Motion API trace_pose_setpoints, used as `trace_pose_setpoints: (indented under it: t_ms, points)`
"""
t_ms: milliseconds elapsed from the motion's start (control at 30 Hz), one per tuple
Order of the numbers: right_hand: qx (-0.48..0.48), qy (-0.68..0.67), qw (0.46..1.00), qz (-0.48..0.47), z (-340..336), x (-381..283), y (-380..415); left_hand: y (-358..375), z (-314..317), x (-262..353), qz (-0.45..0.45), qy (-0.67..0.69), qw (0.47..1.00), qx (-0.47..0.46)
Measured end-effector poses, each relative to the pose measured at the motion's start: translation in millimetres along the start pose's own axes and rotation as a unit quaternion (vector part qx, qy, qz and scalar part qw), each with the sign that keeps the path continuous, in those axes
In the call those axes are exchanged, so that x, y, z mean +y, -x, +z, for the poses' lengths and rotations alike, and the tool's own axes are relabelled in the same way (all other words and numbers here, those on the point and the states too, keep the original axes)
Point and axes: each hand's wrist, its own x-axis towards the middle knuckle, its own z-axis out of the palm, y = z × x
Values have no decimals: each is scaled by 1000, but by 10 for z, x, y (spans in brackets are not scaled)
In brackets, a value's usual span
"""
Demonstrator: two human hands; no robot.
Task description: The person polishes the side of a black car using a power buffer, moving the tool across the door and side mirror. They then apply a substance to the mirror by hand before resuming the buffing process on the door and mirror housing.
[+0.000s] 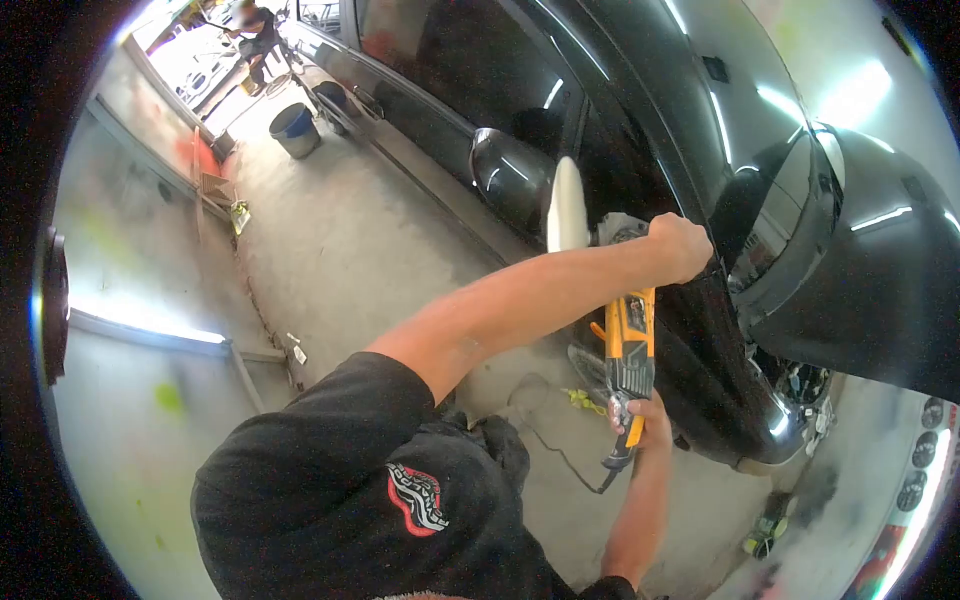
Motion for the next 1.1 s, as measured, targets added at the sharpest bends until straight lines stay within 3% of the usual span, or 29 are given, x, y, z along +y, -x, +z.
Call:
trace_pose_setpoints:
  t_ms: [300, 500, 733, 967, 1100]
  points:
    - [-60, -35, 997, -35, 175, 92, -102, 99, -117, 131, 5, -64, 998, 5]
    - [-4, 26, 999, -42, 258, 112, 67, 385, -98, 137, 35, -43, 997, 59]
    - [108, 109, 988, -27, 501, 367, 601, 1057, -18, 155, 69, 33, 996, 47]
    - [194, 211, 956, -69, 1076, 416, 630, 1578, -226, -216, 81, 107, 986, 93]
    - [232, 245, 941, -29, 1502, 370, 653, 1877, -452, -588, 126, 116, 973, 157]
